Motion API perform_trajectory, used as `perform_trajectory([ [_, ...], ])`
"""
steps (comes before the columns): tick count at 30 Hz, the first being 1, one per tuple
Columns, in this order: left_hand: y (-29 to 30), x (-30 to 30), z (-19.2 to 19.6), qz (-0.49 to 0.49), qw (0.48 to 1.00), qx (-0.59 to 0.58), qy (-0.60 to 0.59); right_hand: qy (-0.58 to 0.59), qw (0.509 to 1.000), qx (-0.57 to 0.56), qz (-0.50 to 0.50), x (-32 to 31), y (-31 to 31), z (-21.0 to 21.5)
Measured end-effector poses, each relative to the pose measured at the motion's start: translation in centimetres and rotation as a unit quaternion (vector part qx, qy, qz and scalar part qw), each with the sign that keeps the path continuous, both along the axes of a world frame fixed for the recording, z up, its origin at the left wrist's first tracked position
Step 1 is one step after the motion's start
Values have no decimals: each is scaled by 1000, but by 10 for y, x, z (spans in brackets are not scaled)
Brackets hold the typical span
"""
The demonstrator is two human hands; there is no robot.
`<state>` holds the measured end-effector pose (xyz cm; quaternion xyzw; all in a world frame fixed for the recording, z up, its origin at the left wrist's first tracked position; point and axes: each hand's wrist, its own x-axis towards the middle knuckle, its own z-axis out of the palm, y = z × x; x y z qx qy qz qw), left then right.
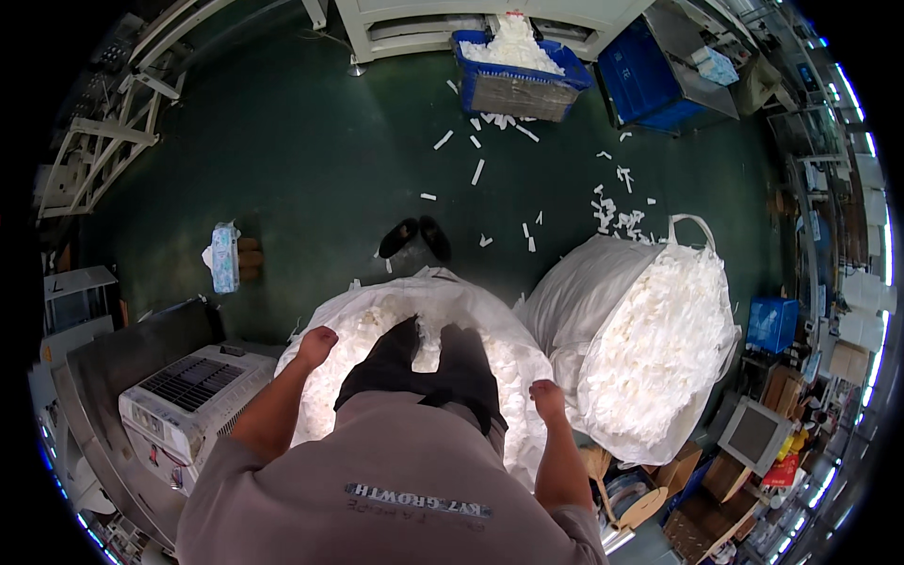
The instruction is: The person steps out of a large bag containing white material scraps, walks to a manufacturing machine, and moves white scraps inside a blue bin by hand.
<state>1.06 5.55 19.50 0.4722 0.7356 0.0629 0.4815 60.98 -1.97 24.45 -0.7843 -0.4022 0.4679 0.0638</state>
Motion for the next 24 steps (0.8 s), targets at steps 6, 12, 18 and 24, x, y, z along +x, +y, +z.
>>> perform_trajectory([
  [6, -12, -7, -35, -46, 998, -51, 5, 7, 990, -101, -101, -10, -103, -18],
  [12, -26, -12, -30, -59, 997, -54, 23, 25, 986, -113, -116, -23, -114, -3],
  [18, -38, -14, -5, -38, 998, -33, 28, 23, 998, 36, -46, 0, -115, -47],
  [24, -68, -15, 56, -27, 998, -11, 60, 60, 993, 16, -102, -12, -104, -60],
])
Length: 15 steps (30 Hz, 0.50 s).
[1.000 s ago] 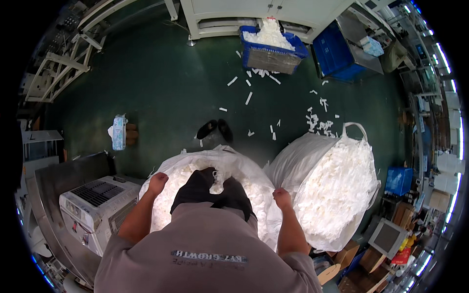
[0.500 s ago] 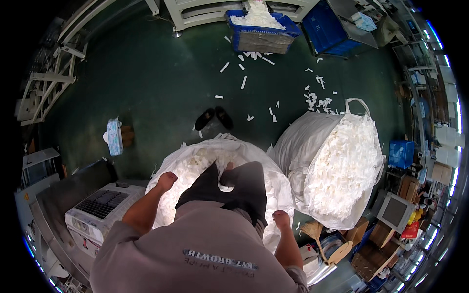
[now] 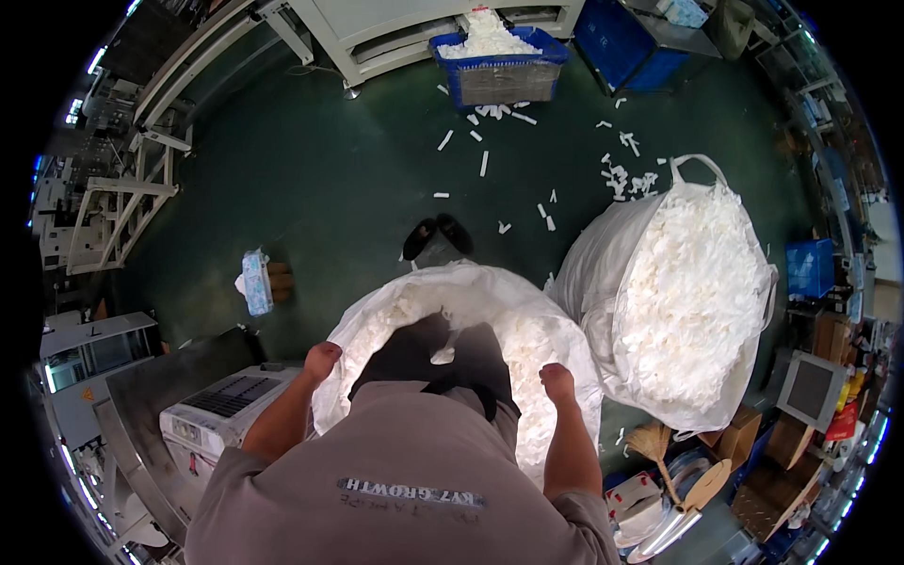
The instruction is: The person steps out of a large bag containing white material scraps, walks to a manufacturing machine, and moves white scraps inside a blue bin by hand.
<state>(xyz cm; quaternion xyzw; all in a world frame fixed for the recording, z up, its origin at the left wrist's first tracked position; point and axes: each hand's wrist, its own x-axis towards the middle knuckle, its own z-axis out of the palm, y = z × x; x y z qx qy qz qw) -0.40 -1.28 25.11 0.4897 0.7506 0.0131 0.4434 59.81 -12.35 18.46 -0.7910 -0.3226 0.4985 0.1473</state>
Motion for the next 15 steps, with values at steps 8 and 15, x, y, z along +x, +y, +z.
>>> perform_trajectory([
  [8, -106, -69, 16, -101, 989, -79, 75, -5, 1000, -12, 15, -19, -61, 27],
  [15, -32, -63, 31, -155, 981, -106, 54, 8, 986, 12, -166, -22, -157, 13],
])
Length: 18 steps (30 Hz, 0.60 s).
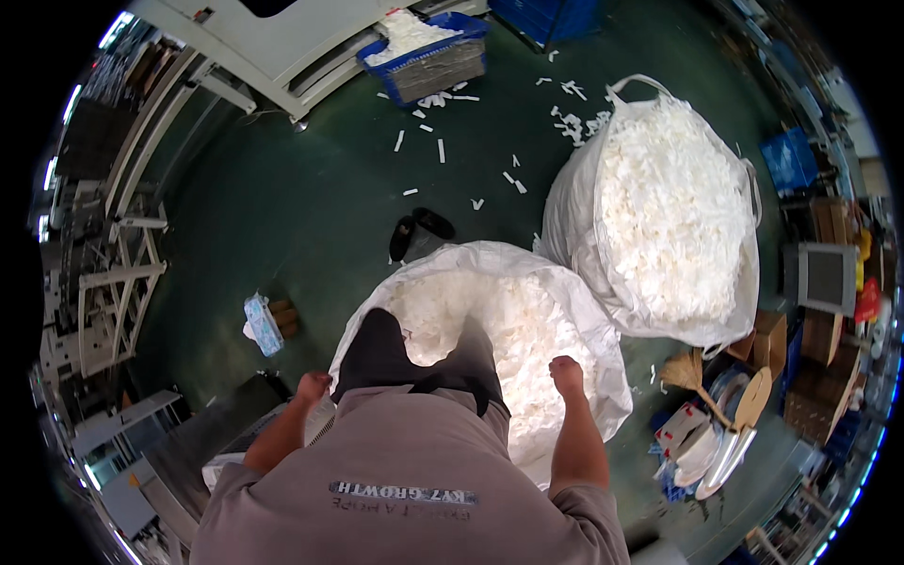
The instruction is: The person steps out of a large bag containing white material scraps, walks to a manufacturing machine, and moves white scraps inside a blue bin by hand.
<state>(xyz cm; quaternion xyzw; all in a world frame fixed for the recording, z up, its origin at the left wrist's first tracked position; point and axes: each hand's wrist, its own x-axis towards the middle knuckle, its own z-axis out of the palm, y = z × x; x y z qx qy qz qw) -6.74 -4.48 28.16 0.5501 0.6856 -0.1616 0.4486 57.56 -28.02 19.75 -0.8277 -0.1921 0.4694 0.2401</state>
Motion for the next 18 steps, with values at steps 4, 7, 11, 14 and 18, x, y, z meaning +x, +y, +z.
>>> perform_trajectory([
  [4, 38, -16, -3, 20, 993, 104, -58, 3, 998, -43, -54, -52, -28, 14],
  [7, 62, -29, 0, 8, 987, 126, -103, 28, 994, -74, -76, -105, -57, 16],
  [11, 74, -53, -5, 12, 987, 99, -124, 37, 994, -98, -40, -178, -70, 21],
  [14, 64, -101, -28, -56, 993, 70, -76, 68, 986, -28, -152, -233, -62, 33],
  [18, 58, -150, -51, -245, 964, 98, -23, 43, 981, -36, -187, -303, -99, 38],
])
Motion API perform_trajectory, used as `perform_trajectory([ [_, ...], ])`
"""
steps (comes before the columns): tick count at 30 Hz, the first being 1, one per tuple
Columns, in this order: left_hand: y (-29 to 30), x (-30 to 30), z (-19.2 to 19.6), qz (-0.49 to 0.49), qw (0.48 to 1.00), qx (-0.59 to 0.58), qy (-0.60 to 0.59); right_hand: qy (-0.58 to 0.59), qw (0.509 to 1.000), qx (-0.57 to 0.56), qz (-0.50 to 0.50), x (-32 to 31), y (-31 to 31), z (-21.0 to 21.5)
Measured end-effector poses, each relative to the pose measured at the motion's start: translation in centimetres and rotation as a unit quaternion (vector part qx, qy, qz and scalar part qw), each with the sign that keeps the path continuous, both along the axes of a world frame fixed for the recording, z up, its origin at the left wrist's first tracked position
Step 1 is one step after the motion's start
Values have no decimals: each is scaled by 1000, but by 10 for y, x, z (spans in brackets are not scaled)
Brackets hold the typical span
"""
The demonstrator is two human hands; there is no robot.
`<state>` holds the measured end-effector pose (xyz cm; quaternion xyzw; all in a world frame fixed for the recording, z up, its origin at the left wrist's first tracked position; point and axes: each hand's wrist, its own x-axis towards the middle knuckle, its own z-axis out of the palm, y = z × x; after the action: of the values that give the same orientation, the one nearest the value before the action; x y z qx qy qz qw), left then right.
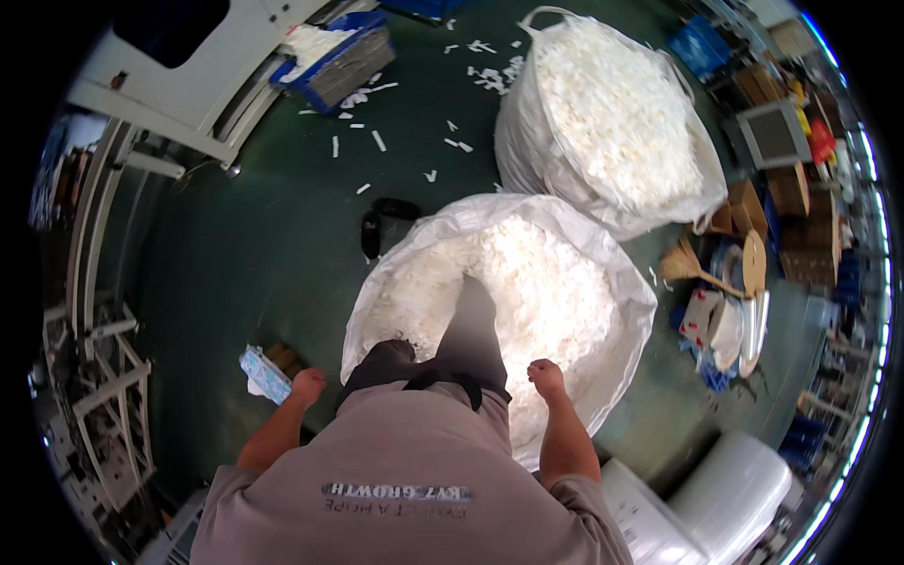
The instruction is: The person steps out of a large bag containing white material scraps, walks to a manufacturing machine, and moves white scraps inside a blue bin by hand.
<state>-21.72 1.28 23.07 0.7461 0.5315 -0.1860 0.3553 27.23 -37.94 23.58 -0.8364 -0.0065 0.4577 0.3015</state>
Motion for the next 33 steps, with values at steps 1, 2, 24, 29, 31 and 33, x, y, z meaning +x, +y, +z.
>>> perform_trajectory([
  [1, 4, -5, -2, -11, 999, -33, 22, -3, 1000, -24, 13, -16, -24, -10],
  [2, 14, 0, -5, -32, 997, -65, 40, -9, 999, -49, 18, -34, -58, -20],
  [24, -48, 109, 42, -71, 992, -89, -45, -17, 989, -21, -142, -158, -224, -10],
  [29, -99, 88, 14, -78, 993, -77, -32, -13, 985, -38, -169, -148, -293, -21],
  [31, -112, 86, 9, -5, 995, -99, -32, 6, 983, -49, -179, -153, -320, -33],
  [33, -125, 89, 6, 43, 990, -119, -64, 24, 981, -78, -177, -153, -343, -42],
])
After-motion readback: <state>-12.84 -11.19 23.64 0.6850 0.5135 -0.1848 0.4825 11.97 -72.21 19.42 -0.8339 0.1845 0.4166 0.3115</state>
